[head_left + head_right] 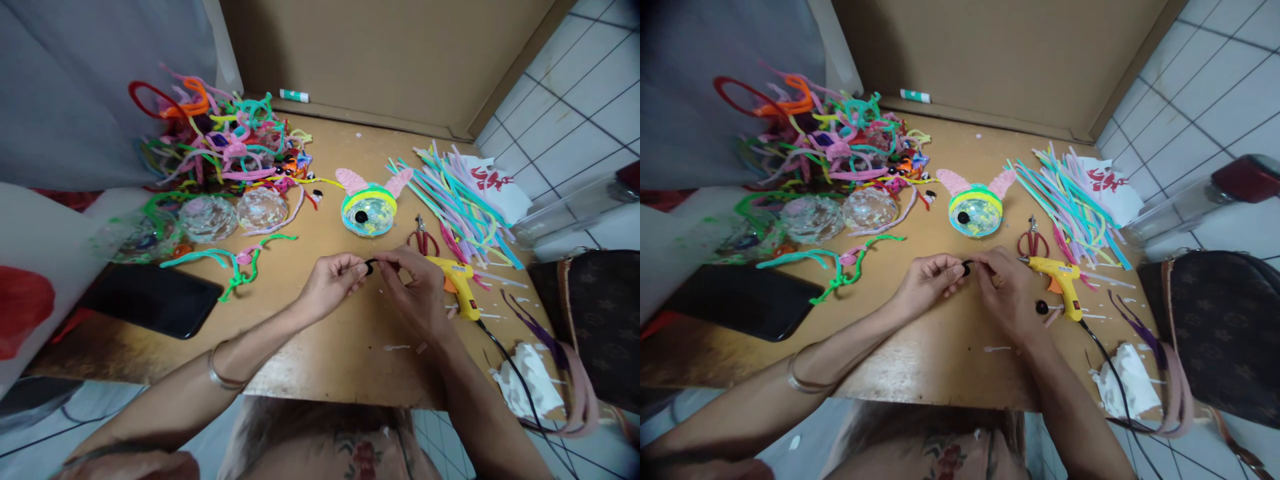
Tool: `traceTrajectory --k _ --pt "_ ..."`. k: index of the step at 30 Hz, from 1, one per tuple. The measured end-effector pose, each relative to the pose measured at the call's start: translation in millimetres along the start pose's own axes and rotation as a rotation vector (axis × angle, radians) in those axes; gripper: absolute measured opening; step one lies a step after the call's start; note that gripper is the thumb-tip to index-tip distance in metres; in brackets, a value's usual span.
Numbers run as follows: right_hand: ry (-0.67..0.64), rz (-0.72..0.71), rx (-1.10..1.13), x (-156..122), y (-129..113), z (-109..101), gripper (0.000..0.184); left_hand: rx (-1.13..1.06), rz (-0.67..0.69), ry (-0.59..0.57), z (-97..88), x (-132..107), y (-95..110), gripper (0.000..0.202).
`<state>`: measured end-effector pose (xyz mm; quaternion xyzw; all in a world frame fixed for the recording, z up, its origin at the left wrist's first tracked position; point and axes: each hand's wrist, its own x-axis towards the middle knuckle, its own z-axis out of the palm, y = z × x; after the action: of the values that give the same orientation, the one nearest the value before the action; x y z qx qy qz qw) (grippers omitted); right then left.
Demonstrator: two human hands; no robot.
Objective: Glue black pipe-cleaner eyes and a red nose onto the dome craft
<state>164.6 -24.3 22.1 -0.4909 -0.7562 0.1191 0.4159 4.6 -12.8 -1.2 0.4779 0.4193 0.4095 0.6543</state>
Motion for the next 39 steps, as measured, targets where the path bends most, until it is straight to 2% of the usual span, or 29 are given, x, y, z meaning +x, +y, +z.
traceTrajectory --k 3,7,13,20,32,39 --pt "-0.008 -0.012 -0.035 0.2 -1.2 0.4 0.016 -0.052 -0.001 0.026 1.2 0.2 0.0 0.033" --pt "-0.004 -0.041 -0.070 -0.8 -5.5 5.2 0.016 -0.224 0.010 0.115 2.9 1.6 -0.6 0.033" --pt "0.047 -0.038 -0.043 -4.5 -13.9 17.7 0.017 -0.394 -0.057 0.196 7.6 0.7 1.6 0.031" --pt "0.048 -0.038 -0.086 -7.8 -14.1 27.7 0.016 -0.550 -0.104 0.216 13.2 -2.3 -1.0 0.029" --pt "0.072 -0.006 -0.089 -13.8 -14.3 35.0 0.017 -0.601 -0.095 0.277 16.6 -5.6 -2.9 0.028" --pt "0.076 -0.077 -0.187 -12.6 -14.6 34.4 0.015 -0.594 -0.099 0.297 18.2 -3.9 -7.5 0.025"
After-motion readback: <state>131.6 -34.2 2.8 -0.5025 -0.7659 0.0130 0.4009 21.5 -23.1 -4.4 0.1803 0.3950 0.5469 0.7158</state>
